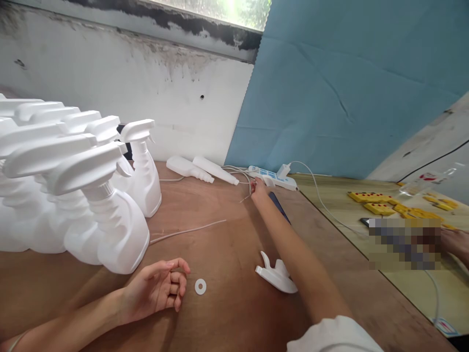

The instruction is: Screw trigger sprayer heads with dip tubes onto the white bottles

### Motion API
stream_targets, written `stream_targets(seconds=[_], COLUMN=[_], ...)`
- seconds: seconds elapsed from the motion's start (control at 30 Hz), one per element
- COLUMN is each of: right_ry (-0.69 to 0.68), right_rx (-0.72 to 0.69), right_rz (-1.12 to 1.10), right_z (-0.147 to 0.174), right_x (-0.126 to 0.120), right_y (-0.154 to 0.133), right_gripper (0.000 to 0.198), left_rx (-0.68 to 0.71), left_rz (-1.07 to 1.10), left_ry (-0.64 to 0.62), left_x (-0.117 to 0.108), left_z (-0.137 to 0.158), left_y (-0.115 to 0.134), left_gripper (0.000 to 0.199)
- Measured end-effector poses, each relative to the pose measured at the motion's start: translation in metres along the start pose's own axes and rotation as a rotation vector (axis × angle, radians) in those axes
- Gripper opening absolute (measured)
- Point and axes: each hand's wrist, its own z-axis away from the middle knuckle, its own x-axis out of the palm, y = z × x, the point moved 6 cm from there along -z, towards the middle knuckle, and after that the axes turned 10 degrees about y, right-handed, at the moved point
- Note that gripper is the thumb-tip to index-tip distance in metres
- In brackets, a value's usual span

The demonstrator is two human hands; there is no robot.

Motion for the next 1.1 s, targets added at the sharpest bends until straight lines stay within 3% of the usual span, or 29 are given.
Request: stream_targets(seconds=[0.13, 0.23, 0.33, 0.43, 0.5, 0.57, 0.67, 0.73, 0.77, 0.83, 0.9, 1.1], right_ry=[0.049, 0.12, 0.198, 0.179, -0.043, -0.316, -0.69, -0.945, -1.044, -1.162, -1.226, -1.457], right_rx=[-0.03, -0.14, -0.307, -0.601, -0.952, -1.172, -1.627, -1.954, -2.048, -2.111, -2.071, -1.555], right_rz=[-0.014, -0.073, -0.164, -0.275, -0.254, 0.01, 0.504, 0.62, 0.695, 0.787, 0.842, 0.879], right_z=[-0.006, -0.005, 0.009, 0.044, 0.087, 0.136, 0.219, 0.272, 0.29, 0.314, 0.323, 0.311], right_x=[-0.038, -0.064, -0.084, -0.093, -0.086, -0.071, -0.057, -0.062, -0.065, -0.071, -0.074, -0.074], right_y=[-0.027, -0.055, -0.084, -0.113, -0.131, -0.13, -0.096, -0.061, -0.042, -0.014, 0.002, 0.002], right_gripper=[0.031, 0.03, 0.022, 0.014, 0.016, 0.023, 0.018, 0.018, 0.022, 0.028, 0.033, 0.038], left_rx=[-0.003, 0.009, 0.017, 0.023, 0.04, 0.068, 0.125, 0.164, 0.178, 0.198, 0.192, 0.164], left_rz=[0.004, 0.0, -0.007, -0.02, -0.042, -0.068, -0.085, -0.086, -0.092, -0.108, -0.113, -0.061], left_ry=[-0.007, -0.002, -0.001, -0.003, -0.01, -0.03, -0.061, -0.078, -0.089, -0.1, -0.069, 0.022], left_x=[0.0, 0.0, 0.0, -0.001, 0.0, 0.003, 0.007, 0.009, 0.01, 0.01, 0.007, 0.005], left_z=[0.0, 0.0, 0.0, 0.0, 0.0, 0.0, 0.004, 0.006, 0.008, 0.009, 0.007, 0.003], left_y=[0.001, 0.001, 0.0, 0.0, 0.0, 0.002, 0.005, 0.006, 0.006, 0.005, 0.003, 0.003], left_gripper=[0.021, 0.019, 0.018, 0.017, 0.016, 0.018, 0.033, 0.042, 0.043, 0.04, 0.035, 0.024])
